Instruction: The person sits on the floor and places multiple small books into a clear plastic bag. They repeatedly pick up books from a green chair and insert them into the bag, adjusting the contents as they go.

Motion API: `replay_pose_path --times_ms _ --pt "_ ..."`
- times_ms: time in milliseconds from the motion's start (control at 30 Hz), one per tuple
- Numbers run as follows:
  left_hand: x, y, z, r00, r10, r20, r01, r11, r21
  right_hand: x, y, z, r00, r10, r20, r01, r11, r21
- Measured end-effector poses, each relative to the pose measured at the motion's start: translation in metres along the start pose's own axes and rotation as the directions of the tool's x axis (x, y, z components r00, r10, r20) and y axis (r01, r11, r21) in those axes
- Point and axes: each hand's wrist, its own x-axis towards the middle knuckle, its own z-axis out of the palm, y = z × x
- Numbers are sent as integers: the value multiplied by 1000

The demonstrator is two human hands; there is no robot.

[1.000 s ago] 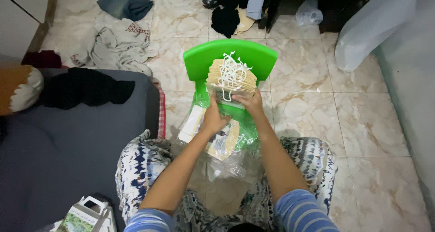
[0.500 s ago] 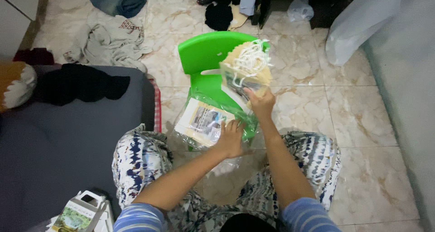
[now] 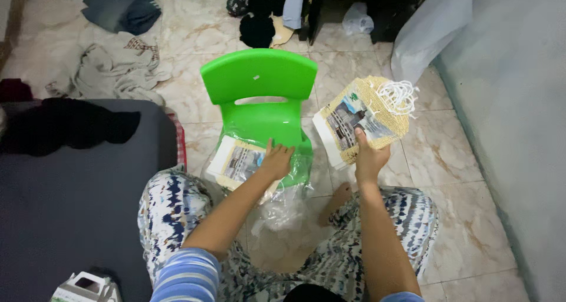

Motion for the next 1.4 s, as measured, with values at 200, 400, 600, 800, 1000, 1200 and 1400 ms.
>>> replay_pose_path --times_ms 200,400,600,800,1000,1200,1400 --pt "-11 -8 -30 998 -29 -46 27 999 -41 0 37 -7 991 127 -49 -127 992 -10" --pt "-44 -56 -162 890 -191 -413 130 976 -172 -32 84 18 931 365 20 -364 920 149" --pt "-117 -74 -276 781 -382 -495 144 881 -451 -105 164 71 838 501 216 -545 792 276" --pt "-137 -71 -299 564 -156 -811 57 987 -151 -158 230 121 693 690 207 -721 666 191" --pt "-119 -68 -281 613 -377 -694 -175 792 -585 -152 208 122 602 727 329 -796 581 172" --pt "-98 -59 -258 612 -463 -641 -238 665 -708 -110 121 90 771 596 226 -589 801 -101" --pt "-84 -52 -236 640 -595 -487 -272 416 -867 -82 110 77 822 49 568 225 887 -402"
